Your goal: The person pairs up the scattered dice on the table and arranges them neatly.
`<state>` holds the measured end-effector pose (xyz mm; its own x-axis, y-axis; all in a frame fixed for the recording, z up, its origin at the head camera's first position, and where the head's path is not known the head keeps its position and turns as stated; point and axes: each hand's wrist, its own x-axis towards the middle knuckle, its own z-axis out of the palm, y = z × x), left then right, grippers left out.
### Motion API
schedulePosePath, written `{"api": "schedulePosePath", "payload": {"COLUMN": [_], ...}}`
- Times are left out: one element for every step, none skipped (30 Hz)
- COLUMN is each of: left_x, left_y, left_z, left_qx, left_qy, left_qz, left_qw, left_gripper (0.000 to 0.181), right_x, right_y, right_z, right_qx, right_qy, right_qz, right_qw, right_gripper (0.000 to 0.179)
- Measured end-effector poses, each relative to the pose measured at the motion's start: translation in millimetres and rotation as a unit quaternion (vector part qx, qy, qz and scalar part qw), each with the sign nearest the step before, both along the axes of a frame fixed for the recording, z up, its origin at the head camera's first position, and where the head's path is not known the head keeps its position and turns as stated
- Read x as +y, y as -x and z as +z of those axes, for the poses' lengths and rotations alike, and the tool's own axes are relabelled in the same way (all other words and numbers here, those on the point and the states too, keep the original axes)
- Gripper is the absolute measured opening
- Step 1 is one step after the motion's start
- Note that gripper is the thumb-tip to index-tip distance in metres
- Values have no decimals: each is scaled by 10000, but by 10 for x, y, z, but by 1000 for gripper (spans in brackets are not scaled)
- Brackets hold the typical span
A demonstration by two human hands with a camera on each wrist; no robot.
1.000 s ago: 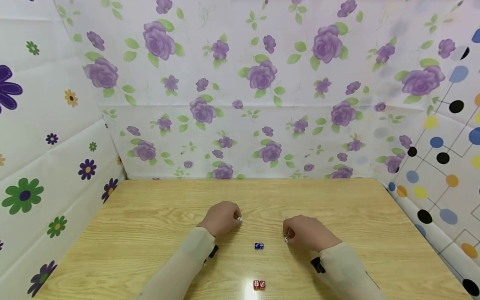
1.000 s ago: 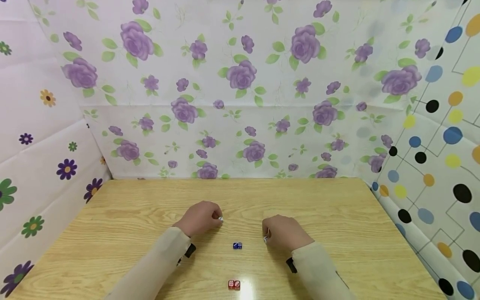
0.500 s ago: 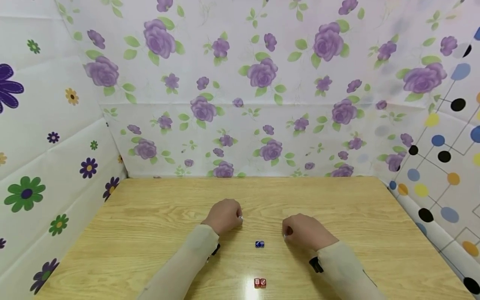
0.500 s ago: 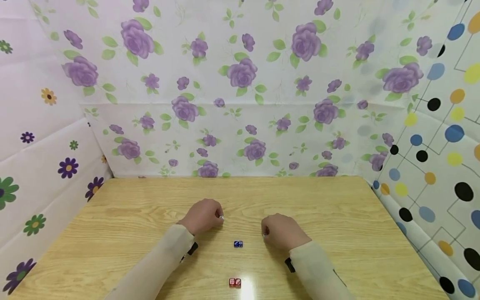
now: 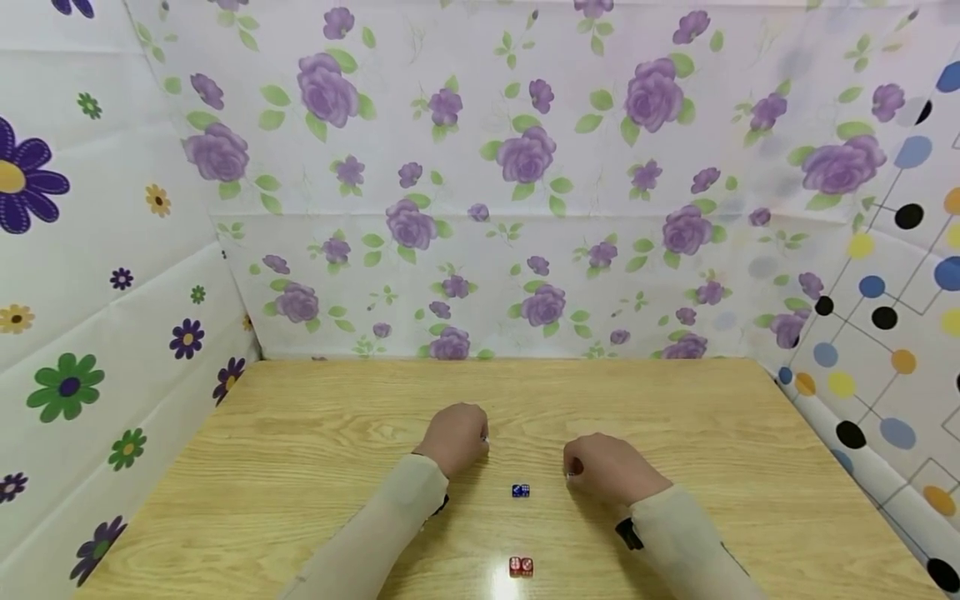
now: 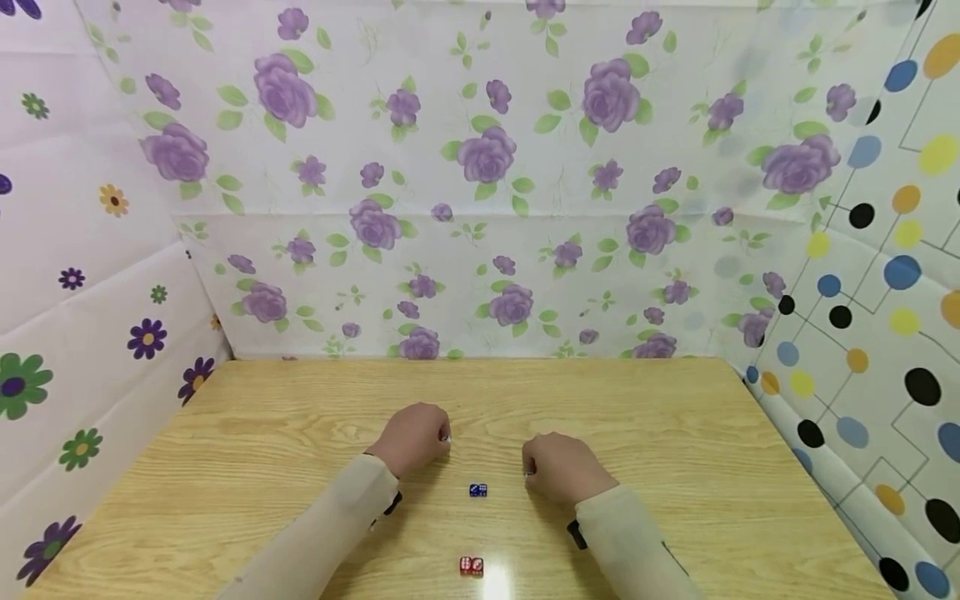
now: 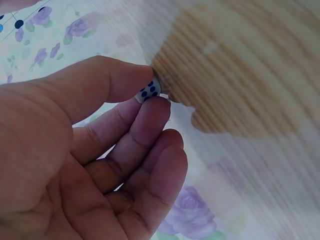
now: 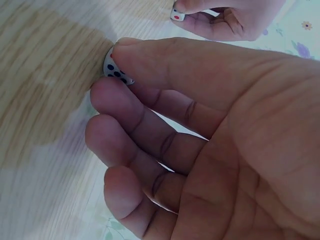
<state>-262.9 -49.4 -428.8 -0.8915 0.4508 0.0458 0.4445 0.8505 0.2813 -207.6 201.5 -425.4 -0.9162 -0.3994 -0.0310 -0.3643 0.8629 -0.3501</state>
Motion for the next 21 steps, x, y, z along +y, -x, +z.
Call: {"api": "schedulePosePath", "payload": {"left_x": [7,14,21,29,36,45,52,58,64,68,70,70,67,63,59,53,46,41,37,34,32], "left_y": [-6,-10,-13,-16,-17,-14,-13,-13,-13,-14,-19,-25,-36,-49,-64,-79,-95,-109,-122,-133,-141], "left_z": [6,11,14,15,16,13,8,3,-3,-7,-12,-10,-7,-1,10,21,32,46,57,70,79], "left_qx": [-2,-15,-15,-5,29,60,105,172,233,277,312,320,339,318,288,256,236,187,156,118,93], "left_qy": [17,46,80,100,128,163,205,252,277,308,323,331,306,269,226,204,173,145,89,65,31], "left_qz": [-4,4,12,20,33,48,55,60,62,58,41,30,13,-2,-16,-37,-57,-71,-100,-114,-129], "left_qw": [10000,10000,10000,9999,9999,9998,9997,9995,9993,9991,9990,9989,9990,9991,9993,9995,9996,9997,9998,9998,9999], "left_gripper": [23,23,23,23,25,29,34,38,42,47,51,54,55,57,58,58,59,59,58,58,57], "right_x": [-8,-20,-32,-44,-56,-67,-76,-84,-87,-89,-88,-88,-86,-85,-85,-84,-84,-83,-83,-82,-82], "right_y": [-3,-11,-17,-25,-27,-31,-32,-36,-36,-39,-39,-43,-45,-46,-49,-51,-49,-47,-42,-36,-29], "right_z": [-5,-4,-6,-2,0,5,6,10,12,17,17,20,22,22,24,25,20,18,14,7,4], "right_qx": [2,16,37,82,129,160,199,229,241,244,223,209,201,181,171,168,168,205,244,292,354], "right_qy": [-10,-18,-33,-51,-70,-88,-115,-116,-106,-100,-92,-77,-71,-58,-60,-71,-69,-87,-101,-120,-136], "right_qz": [-8,-4,8,16,44,49,55,57,56,51,53,52,75,95,117,140,153,177,183,169,150], "right_qw": [10000,10000,10000,10000,9999,9998,9997,9997,9996,9996,9997,9997,9997,9998,9998,9997,9997,9996,9995,9994,9992], "right_gripper": [17,17,17,18,18,17,18,18,18,18,17,17,17,16,16,16,15,15,14,14,14]}}
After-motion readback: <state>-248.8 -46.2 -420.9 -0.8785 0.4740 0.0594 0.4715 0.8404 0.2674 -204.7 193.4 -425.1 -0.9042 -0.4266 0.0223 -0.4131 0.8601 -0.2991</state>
